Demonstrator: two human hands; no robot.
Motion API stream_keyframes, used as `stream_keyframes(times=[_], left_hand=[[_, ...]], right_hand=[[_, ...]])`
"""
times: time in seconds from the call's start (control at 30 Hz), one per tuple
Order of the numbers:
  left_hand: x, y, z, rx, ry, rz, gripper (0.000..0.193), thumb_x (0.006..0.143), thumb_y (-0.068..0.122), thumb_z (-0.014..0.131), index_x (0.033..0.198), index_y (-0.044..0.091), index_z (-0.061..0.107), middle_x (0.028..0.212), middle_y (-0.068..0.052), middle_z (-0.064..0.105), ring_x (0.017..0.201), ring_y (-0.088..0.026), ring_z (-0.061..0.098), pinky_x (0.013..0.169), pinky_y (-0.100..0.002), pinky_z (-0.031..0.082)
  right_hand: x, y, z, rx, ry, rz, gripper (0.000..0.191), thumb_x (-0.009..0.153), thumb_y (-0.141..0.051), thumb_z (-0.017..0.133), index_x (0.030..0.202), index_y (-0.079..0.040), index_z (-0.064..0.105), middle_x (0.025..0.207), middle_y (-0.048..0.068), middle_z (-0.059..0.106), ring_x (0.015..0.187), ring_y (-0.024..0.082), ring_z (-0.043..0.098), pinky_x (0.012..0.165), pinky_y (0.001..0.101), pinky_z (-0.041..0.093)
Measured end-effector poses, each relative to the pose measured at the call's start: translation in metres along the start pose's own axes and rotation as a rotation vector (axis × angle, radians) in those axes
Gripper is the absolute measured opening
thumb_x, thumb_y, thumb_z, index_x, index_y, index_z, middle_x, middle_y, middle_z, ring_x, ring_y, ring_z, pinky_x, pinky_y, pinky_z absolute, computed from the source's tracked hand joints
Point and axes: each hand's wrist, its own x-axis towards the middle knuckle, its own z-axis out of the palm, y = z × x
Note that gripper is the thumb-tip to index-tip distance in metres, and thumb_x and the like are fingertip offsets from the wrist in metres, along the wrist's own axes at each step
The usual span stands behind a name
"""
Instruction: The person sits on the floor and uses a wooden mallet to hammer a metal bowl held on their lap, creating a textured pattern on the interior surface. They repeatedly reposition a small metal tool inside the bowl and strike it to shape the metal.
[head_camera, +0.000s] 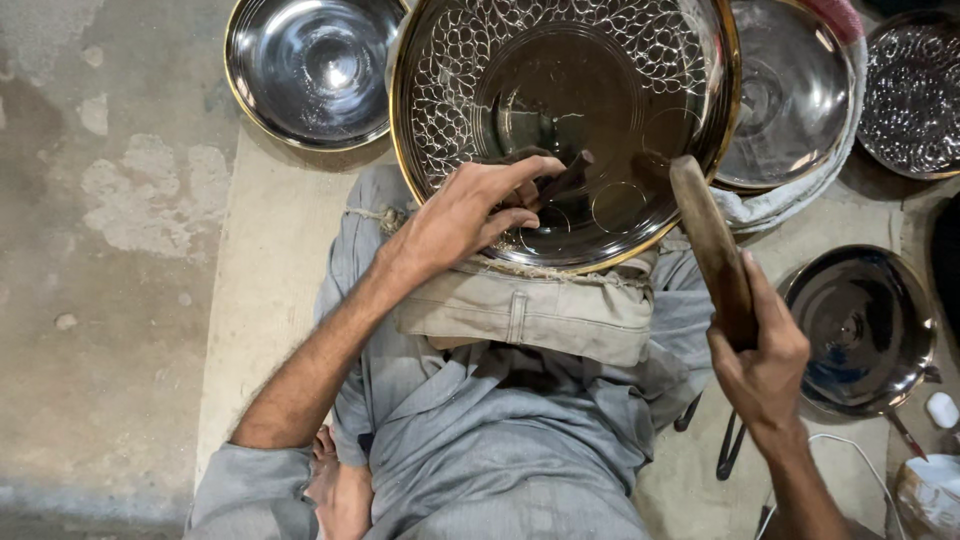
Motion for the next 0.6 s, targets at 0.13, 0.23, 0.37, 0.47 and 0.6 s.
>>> stream_keyframes(times=[0.13,0.23,0.37,0.47,0.6], left_hand=[[-0.001,-0.001,0.0,0.027,-0.01,0.037,0.062,0.088,0.013,0.079,0.144,0.014,0.054,0.096,-0.009,0.074,0.087,-0.023,0.075,0.08,-0.039,0.06],[-0.001,0.0,0.001,0.049,0.0,0.062,0.063,0.087,0.012,0.079,0.145,0.015,0.054,0.096,-0.009,0.074,0.088,-0.023,0.074,0.082,-0.04,0.06],[0.0,0.0,0.001,-0.001,-0.011,0.041,0.064,0.087,0.011,0.079,0.145,0.015,0.053,0.095,-0.009,0.074,0.087,-0.024,0.074,0.081,-0.039,0.06],[-0.001,0.0,0.002,0.003,-0.014,0.041,0.062,0.088,0.011,0.078,0.145,0.013,0.054,0.094,-0.009,0.074,0.087,-0.023,0.075,0.081,-0.038,0.06],[-0.003,0.001,0.006,0.018,0.012,-0.027,0.061,0.089,0.011,0.078,0.145,0.012,0.055,0.091,-0.008,0.074,0.081,-0.022,0.074,0.078,-0.038,0.06]], right_hand=[[0.013,-0.005,-0.007,-0.021,-0.019,-0.002,0.08,0.081,0.003,0.07,0.158,-0.01,0.051,0.12,0.025,0.068,0.103,0.036,0.071,0.088,0.0452,0.057],[0.021,-0.007,-0.008,-0.042,-0.03,0.014,0.079,0.083,0.001,0.073,0.158,-0.011,0.052,0.115,0.022,0.069,0.098,0.032,0.072,0.086,0.0418,0.058],[0.033,-0.011,-0.01,0.225,0.015,0.065,0.076,0.091,-0.005,0.072,0.161,-0.012,0.045,0.118,0.014,0.072,0.106,0.024,0.073,0.097,0.0343,0.06],[0.046,-0.017,-0.017,-0.095,-0.121,-0.062,0.082,0.079,0.0,0.077,0.155,-0.018,0.055,0.135,0.018,0.071,0.112,0.03,0.073,0.096,0.0388,0.06],[0.065,-0.033,-0.018,-0.054,-0.083,-0.041,0.082,0.081,-0.001,0.076,0.157,-0.019,0.05,0.127,0.019,0.07,0.106,0.03,0.071,0.094,0.0402,0.06]])
